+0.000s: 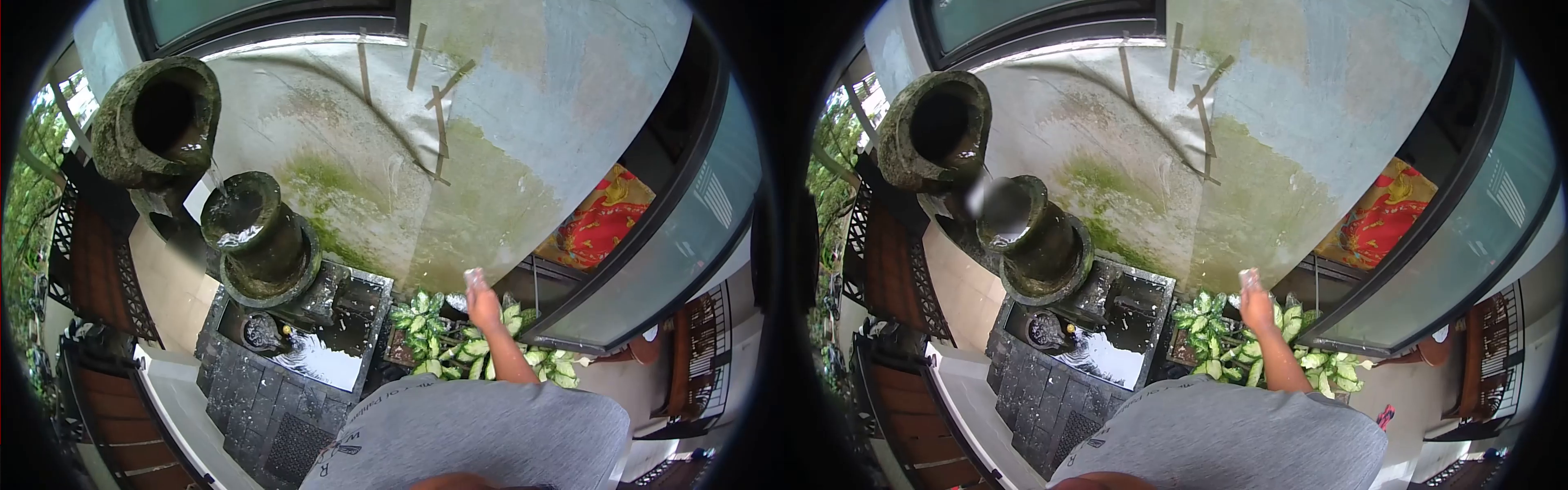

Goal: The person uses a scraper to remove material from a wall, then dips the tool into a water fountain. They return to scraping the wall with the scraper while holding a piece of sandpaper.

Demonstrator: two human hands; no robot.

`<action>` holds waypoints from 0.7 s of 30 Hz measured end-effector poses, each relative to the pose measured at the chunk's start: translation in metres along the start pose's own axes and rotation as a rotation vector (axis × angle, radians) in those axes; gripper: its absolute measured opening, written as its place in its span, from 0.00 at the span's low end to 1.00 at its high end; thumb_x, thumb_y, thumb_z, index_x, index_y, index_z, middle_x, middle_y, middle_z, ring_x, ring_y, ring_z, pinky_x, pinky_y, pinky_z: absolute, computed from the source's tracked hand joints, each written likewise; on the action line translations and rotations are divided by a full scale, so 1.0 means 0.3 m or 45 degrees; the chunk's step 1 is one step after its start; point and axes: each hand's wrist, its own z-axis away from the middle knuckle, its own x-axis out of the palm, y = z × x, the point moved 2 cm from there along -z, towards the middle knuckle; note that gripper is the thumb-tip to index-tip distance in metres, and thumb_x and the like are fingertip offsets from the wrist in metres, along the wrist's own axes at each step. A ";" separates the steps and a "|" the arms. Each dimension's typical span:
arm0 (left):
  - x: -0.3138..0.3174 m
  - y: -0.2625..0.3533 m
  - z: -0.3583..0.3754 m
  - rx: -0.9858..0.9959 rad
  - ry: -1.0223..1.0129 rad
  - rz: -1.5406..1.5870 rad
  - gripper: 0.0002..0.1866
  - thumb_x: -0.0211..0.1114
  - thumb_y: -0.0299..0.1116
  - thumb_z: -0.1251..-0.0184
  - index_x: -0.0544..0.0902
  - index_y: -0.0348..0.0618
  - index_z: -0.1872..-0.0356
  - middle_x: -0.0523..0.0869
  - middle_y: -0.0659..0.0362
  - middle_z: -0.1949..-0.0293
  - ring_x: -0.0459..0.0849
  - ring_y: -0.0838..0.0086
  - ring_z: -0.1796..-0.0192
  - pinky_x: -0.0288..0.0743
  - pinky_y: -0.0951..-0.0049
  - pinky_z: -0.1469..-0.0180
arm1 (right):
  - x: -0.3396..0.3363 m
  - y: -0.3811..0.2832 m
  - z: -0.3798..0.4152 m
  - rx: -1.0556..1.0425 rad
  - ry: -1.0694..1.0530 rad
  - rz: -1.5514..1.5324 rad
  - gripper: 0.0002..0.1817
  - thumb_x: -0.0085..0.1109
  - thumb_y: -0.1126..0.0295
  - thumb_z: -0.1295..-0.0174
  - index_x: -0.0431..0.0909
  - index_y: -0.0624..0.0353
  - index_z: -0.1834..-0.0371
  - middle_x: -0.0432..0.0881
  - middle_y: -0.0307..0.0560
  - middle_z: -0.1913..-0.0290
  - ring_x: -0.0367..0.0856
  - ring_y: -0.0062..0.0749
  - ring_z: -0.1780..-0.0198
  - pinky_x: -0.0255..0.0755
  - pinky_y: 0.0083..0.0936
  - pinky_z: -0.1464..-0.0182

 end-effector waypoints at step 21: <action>0.108 0.582 -0.203 0.583 -0.534 -0.095 0.28 0.67 0.53 0.27 0.92 0.30 0.56 0.92 0.36 0.55 0.93 0.51 0.53 0.83 0.53 0.51 | 0.466 0.377 0.545 0.847 -1.130 -0.274 0.19 0.63 0.66 0.38 0.86 0.69 0.48 0.90 0.67 0.51 0.93 0.51 0.57 0.88 0.40 0.64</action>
